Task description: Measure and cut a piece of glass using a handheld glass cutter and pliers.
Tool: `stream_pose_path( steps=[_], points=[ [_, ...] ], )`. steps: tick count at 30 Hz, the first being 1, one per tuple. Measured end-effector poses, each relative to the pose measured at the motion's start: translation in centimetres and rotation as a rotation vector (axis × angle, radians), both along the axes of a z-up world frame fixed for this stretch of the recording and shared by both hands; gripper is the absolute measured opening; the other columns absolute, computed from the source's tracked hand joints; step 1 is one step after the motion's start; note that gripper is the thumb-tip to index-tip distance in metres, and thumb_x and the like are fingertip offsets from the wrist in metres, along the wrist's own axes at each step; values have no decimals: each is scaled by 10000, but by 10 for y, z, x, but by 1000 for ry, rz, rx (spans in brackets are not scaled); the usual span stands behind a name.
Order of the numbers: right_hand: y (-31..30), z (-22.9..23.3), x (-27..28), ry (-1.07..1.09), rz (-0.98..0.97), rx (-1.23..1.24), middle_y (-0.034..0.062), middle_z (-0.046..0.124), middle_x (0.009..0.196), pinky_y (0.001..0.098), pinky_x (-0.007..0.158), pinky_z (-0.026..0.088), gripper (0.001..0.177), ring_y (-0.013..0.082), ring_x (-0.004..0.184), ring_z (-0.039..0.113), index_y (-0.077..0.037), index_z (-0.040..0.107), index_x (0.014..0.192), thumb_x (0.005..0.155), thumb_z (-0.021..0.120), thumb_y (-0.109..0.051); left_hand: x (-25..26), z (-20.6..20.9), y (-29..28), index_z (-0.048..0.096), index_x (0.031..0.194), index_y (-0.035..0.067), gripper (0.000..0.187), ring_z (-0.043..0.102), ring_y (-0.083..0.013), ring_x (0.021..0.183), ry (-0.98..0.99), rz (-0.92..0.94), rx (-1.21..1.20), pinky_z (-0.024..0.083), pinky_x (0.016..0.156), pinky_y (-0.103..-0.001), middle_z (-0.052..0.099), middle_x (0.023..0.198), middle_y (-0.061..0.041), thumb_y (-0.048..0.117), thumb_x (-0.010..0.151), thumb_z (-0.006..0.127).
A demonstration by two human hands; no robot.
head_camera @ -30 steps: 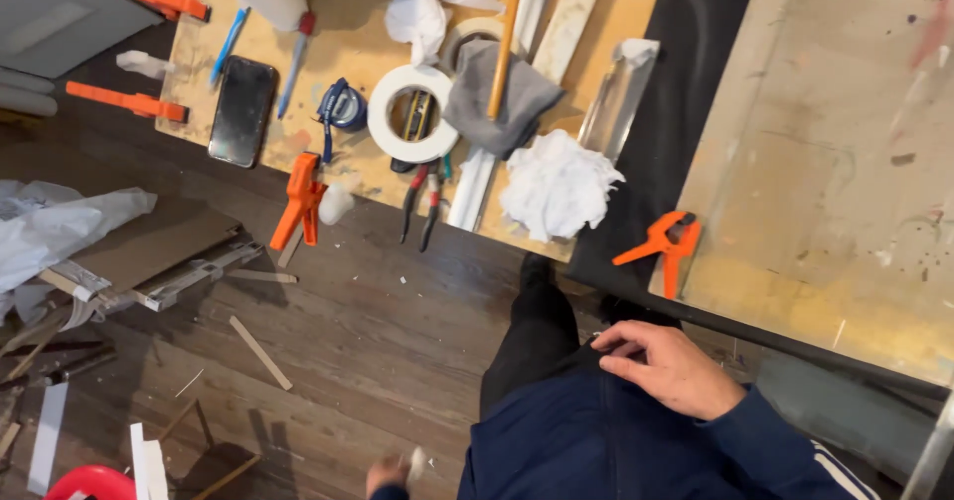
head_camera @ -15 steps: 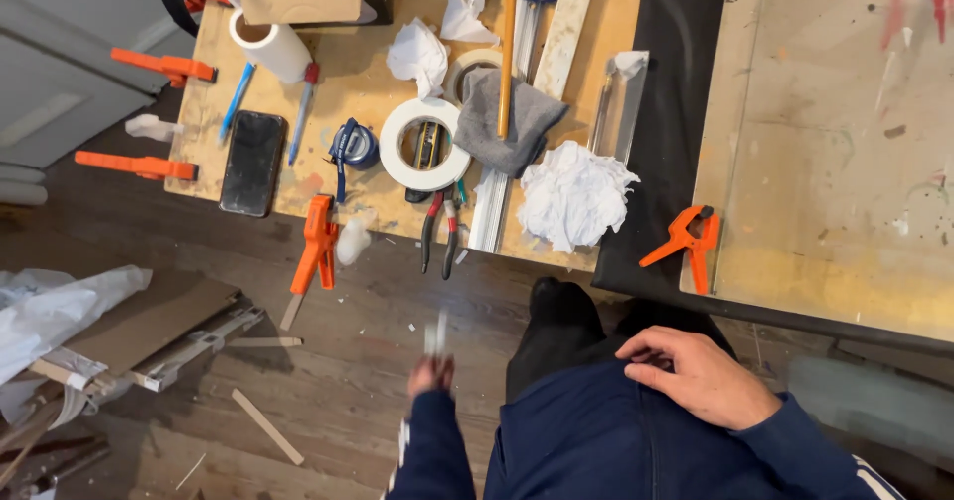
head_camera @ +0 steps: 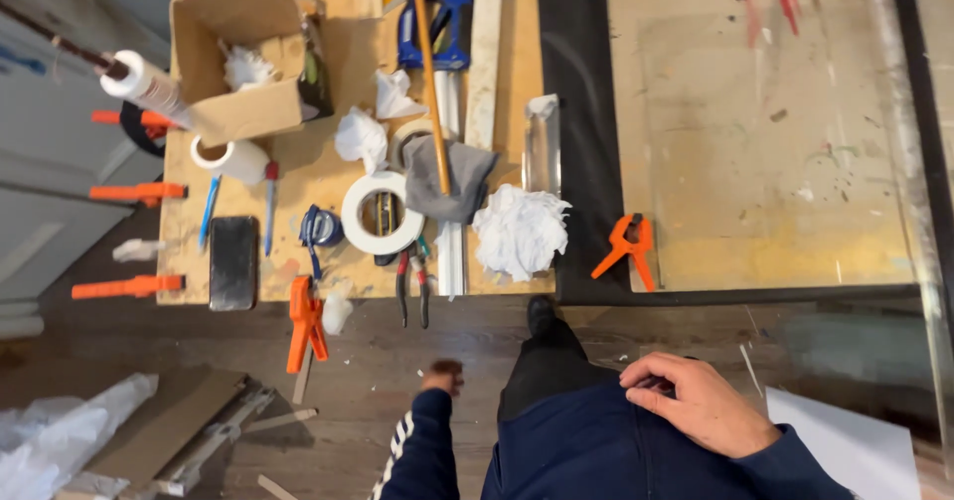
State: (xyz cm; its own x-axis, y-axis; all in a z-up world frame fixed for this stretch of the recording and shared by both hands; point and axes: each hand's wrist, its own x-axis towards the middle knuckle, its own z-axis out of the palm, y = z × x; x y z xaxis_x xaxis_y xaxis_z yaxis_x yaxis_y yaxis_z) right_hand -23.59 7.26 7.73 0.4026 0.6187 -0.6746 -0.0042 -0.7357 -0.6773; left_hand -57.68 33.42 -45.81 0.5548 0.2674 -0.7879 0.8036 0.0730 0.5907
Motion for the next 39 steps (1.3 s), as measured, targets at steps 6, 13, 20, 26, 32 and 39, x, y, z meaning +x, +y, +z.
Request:
stream_pose_path(
  steps=[6,13,20,26,32,39],
  points=[
    [-7,10,-2,-19,-37,-104,24,798,919,284,791,601,289,130,845,760,-89,751,1091,843,748,-237,-12,42,-57,703,1136,99,284,775,-266,822,355,181,-148,624,660,-393,785,996,-118,293,929,729],
    [-3,12,0,-110,68,-149,11,791,956,299,792,588,331,144,854,750,-119,750,1115,832,752,-291,63,168,-20,751,981,112,288,753,-303,854,164,-157,241,614,793,-420,784,904,-147,374,867,718],
    [3,7,0,-72,54,-93,37,807,935,297,783,604,308,162,846,777,-108,756,1084,822,758,-270,98,306,59,603,985,49,466,676,-284,657,-212,988,-233,474,527,-414,720,882,-127,442,1050,362],
    [-3,11,2,-94,80,0,58,767,936,311,780,597,257,181,870,760,-84,742,1039,843,754,-250,111,298,69,587,1183,29,508,665,-224,700,-398,821,-394,486,549,-322,738,1050,-160,490,1022,446],
    [-20,20,17,-79,88,79,78,735,949,331,781,589,236,211,883,743,-64,729,1012,857,745,-242,81,306,36,577,1240,-27,411,432,-130,519,-594,855,-463,368,492,-286,555,770,-42,343,1083,492],
    [-45,26,46,-57,205,143,75,755,1016,352,829,578,262,234,959,733,-76,744,1015,868,733,-293,-19,263,-46,519,1110,68,336,397,-216,436,-721,657,-934,340,409,-376,480,596,-69,392,1031,477]
  ],
)
